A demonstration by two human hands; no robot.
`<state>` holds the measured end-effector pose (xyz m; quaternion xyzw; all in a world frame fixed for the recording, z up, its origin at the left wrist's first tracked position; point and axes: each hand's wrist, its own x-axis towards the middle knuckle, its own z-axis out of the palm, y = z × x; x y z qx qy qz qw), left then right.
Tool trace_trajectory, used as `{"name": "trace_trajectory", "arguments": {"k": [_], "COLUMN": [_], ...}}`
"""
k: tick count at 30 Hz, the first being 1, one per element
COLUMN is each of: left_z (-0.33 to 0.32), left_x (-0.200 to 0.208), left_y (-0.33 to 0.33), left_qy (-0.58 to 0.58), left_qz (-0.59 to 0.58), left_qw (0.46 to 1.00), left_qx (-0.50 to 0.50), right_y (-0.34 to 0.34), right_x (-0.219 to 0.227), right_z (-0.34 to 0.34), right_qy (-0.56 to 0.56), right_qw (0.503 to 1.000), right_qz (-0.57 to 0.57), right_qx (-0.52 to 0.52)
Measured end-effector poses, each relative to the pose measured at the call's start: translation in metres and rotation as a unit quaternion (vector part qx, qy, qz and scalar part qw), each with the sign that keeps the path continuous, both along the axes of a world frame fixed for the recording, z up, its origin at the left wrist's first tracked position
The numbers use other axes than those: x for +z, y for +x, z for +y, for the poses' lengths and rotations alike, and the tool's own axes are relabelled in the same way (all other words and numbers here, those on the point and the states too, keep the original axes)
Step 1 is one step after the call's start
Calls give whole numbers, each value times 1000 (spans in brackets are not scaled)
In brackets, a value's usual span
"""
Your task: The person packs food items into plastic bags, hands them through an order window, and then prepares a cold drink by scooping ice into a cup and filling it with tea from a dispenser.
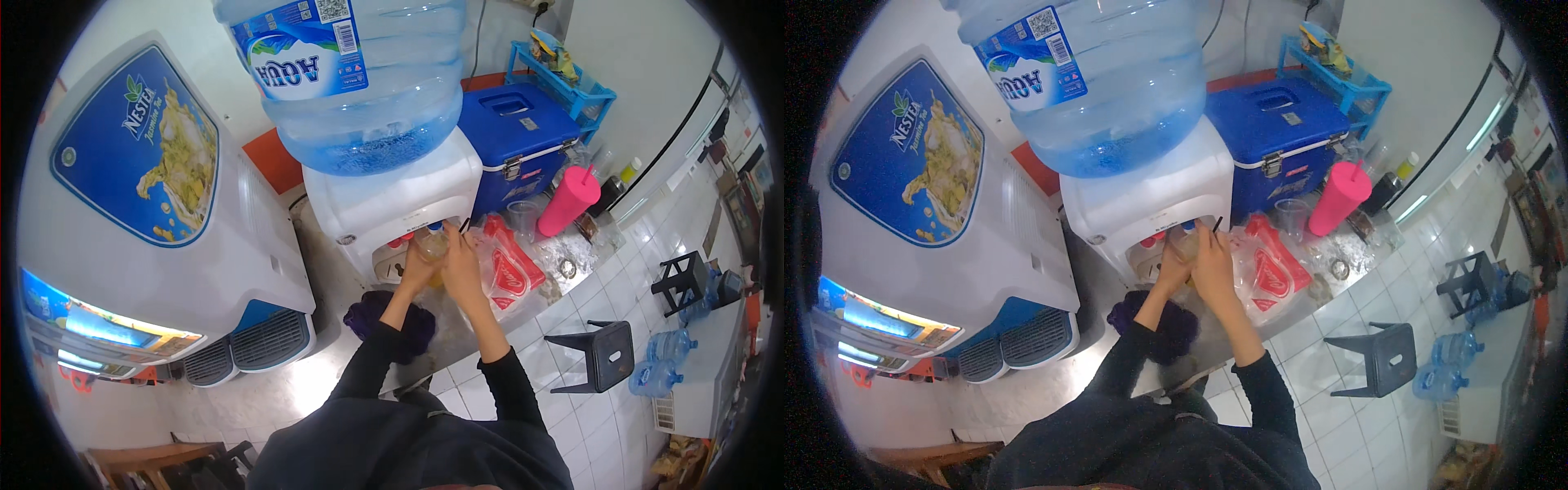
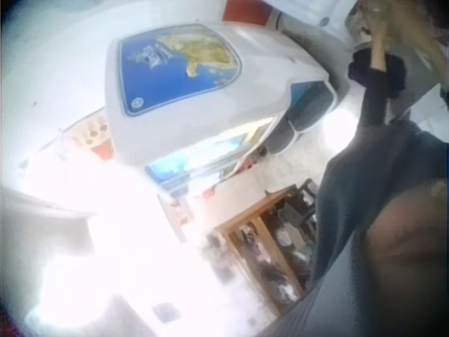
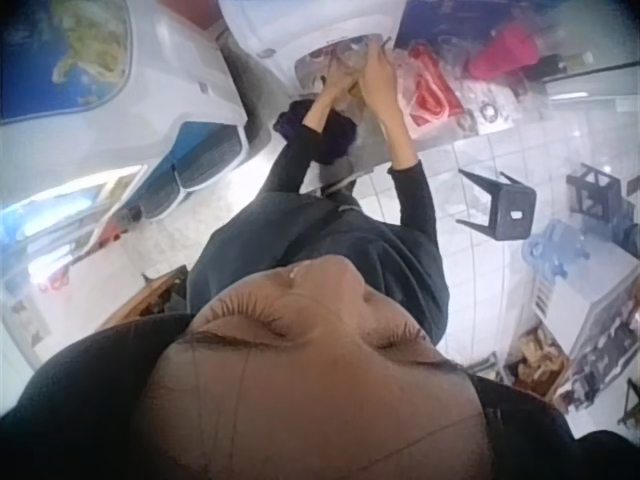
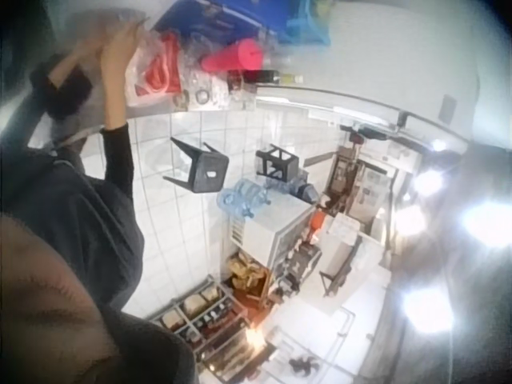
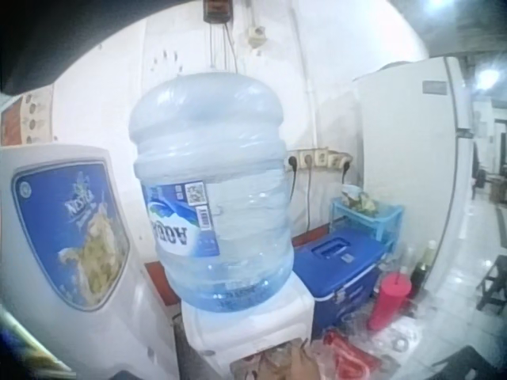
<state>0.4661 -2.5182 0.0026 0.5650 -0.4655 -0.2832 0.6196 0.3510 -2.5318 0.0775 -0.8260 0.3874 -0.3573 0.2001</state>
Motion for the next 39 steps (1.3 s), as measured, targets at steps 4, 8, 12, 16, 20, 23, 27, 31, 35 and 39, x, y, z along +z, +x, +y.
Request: {"name": "trace_trajectory", "arguments": {"k": [4, 8, 12, 16, 20, 23, 27, 31, 35, 39], "left_z": [3, 23, 83, 146, 212, 276, 402, 538, 668, 772], "left_x": [-15, -3, 30, 53, 83, 112, 163, 188, 209, 204], "left_y": [9, -10, -35, -39, -18, 15, 43, 58, 54, 30], "left_qy": [-3, 1, -19, -50, -50, -79, -84, -152, -180, -191], "left_qz": [-86, -29, -13, 40, 71, 68, 37, -13, -141, -154], "left_qw": [996, 997, 993, 990, 983, 985, 995, 986, 931, 879], "left_qx": [7, -68, -117, -123, -159, -138, -43, 72, 284, 409], "right_y": [-7, -31, -50, -76, -63, -29, 19, 63, 104, 133], "right_x": [-8, -45, -10, 18, 81, 108, 155, 182, 189, 191], "right_z": [17, 46, 85, 128, 173, 224, 309, 413, 520, 614], "right_qy": [-81, 8, 15, -3, -77, -126, -173, -208, -195, -177], "right_qw": [990, 939, 967, 995, 991, 956, 900, 799, 693, 590], "right_qz": [-118, -312, -233, -101, 5, 16, -41, -101, -183, -231], "right_qx": [-16, -142, -103, 8, 108, 265, 397, 556, 670, 753]}}
